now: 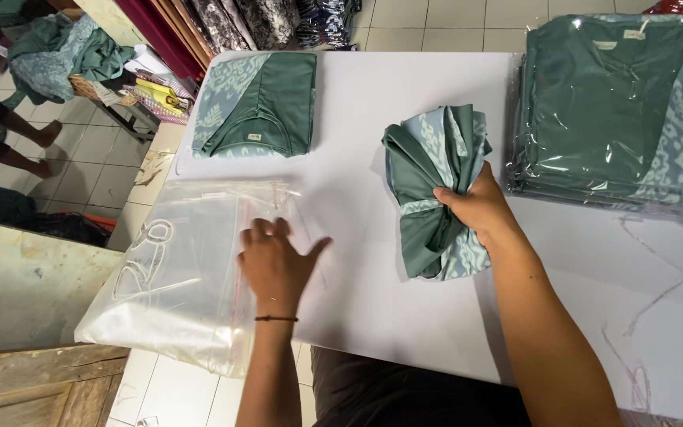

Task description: The person folds a green garment and places it into a clear plastic bag on a table.

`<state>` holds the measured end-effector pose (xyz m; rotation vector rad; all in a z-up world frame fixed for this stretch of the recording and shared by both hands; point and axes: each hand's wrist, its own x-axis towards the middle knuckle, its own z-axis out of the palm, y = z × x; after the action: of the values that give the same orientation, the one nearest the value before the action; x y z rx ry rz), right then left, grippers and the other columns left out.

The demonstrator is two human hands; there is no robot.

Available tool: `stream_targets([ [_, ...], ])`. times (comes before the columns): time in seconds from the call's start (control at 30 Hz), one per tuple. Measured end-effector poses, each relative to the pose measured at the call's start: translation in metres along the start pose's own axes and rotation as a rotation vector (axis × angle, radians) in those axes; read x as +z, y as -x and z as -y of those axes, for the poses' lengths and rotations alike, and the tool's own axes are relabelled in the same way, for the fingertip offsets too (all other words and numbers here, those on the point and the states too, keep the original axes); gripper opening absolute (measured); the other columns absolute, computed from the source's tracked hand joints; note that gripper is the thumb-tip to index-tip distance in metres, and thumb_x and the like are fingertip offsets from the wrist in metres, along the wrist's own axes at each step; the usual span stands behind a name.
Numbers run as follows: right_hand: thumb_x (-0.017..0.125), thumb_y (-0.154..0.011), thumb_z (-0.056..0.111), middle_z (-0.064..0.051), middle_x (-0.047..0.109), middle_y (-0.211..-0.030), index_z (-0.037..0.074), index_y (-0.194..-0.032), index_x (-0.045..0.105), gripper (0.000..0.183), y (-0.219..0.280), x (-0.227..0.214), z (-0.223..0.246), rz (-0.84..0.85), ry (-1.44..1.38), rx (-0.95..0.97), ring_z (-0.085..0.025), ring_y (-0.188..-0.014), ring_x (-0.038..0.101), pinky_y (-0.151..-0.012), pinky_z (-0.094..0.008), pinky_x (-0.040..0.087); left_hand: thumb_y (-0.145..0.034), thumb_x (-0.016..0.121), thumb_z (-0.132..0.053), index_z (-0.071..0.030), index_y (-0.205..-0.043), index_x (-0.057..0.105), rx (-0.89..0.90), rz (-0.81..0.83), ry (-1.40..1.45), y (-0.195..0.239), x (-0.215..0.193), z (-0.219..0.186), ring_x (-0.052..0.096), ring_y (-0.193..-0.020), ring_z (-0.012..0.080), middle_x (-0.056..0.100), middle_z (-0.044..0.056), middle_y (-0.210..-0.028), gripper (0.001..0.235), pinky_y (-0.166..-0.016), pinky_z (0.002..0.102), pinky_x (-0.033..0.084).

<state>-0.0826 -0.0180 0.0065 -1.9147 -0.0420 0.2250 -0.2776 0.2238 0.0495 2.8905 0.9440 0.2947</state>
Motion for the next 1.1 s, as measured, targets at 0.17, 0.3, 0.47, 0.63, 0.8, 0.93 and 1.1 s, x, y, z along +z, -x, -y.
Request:
stream_targets([
  [0.17,0.085,-0.078,0.015,-0.018,0.064,-0.111,-0.002,-0.126,0.049,0.062,0.004,0.000,0.000,0.005,-0.050,-0.018,-0.032,-0.111,0.063,-0.091,-0.049,0.052,-0.068,0.089,-0.054,-0.010,-0.088,0.073,0.004,0.028,-0.006,0.002,0.059,-0.004,0.068,-0.080,0.0301,0.062,0.006,-0.079,0.051,-0.061,0.047,0.061],
  [0.3,0.085,-0.077,0.013,-0.012,0.060,-0.108,0.002,-0.123,0.049,0.060,0.002,0.001,-0.004,0.008,-0.099,-0.031,-0.027,-0.106,0.059,-0.091,-0.044,0.050,-0.083,0.081,-0.025,-0.013,-0.085,0.076,-0.064,0.063,-0.050,-0.006,0.095,0.014,0.068,-0.067,0.0214,0.060,0.000,-0.070,0.013,-0.053,0.040,0.062],
  [0.47,0.086,-0.078,0.016,-0.014,0.063,-0.109,0.001,-0.123,0.049,0.060,0.002,-0.002,-0.006,0.018,-0.077,-0.026,-0.028,-0.107,0.062,-0.091,-0.044,0.051,-0.078,0.074,-0.010,-0.005,-0.074,0.068,0.055,-0.101,0.048,-0.013,0.072,-0.006,0.069,-0.080,0.0318,0.061,0.010,-0.077,0.009,-0.062,0.040,0.061],
  [0.63,0.089,-0.075,0.020,-0.016,0.066,-0.111,0.002,-0.124,0.051,0.065,-0.006,0.000,-0.015,0.010,-0.036,-0.014,-0.031,-0.110,0.066,-0.090,-0.045,0.052,-0.081,0.065,-0.017,-0.006,-0.081,0.064,0.057,-0.108,0.082,-0.021,0.046,-0.044,0.068,-0.092,0.0345,0.063,0.012,-0.087,0.011,-0.071,0.046,0.060],
  [0.8,0.087,-0.075,0.017,-0.017,0.066,-0.113,0.002,-0.126,0.050,0.065,-0.005,-0.003,-0.014,0.024,-0.086,-0.002,-0.032,-0.111,0.064,-0.093,-0.045,0.051,-0.088,0.078,-0.042,-0.007,-0.082,0.063,0.129,0.131,0.125,-0.049,0.063,-0.044,0.071,-0.080,0.0380,0.064,0.012,-0.076,0.038,-0.062,0.052,0.061],
  [0.93,0.086,-0.077,0.018,-0.022,0.066,-0.117,-0.001,-0.128,0.049,0.065,0.003,-0.007,-0.007,0.034,-0.087,0.005,-0.037,-0.116,0.064,-0.096,-0.049,0.051,-0.079,0.078,-0.010,-0.016,-0.106,0.065,0.429,0.224,0.020,-0.082,0.070,-0.013,0.070,-0.100,0.0367,0.067,0.006,-0.097,0.030,-0.078,0.045,0.063],
  [1.1,0.085,-0.078,0.017,-0.021,0.066,-0.113,-0.001,-0.126,0.049,0.063,-0.002,-0.005,-0.011,0.043,-0.084,-0.013,-0.036,-0.112,0.065,-0.093,-0.047,0.051,-0.082,0.074,-0.013,-0.041,-0.130,0.063,0.715,0.159,-0.392,-0.075,0.044,-0.023,0.044,-0.144,0.0250,0.052,-0.014,-0.151,0.057,-0.109,0.041,0.045],
])
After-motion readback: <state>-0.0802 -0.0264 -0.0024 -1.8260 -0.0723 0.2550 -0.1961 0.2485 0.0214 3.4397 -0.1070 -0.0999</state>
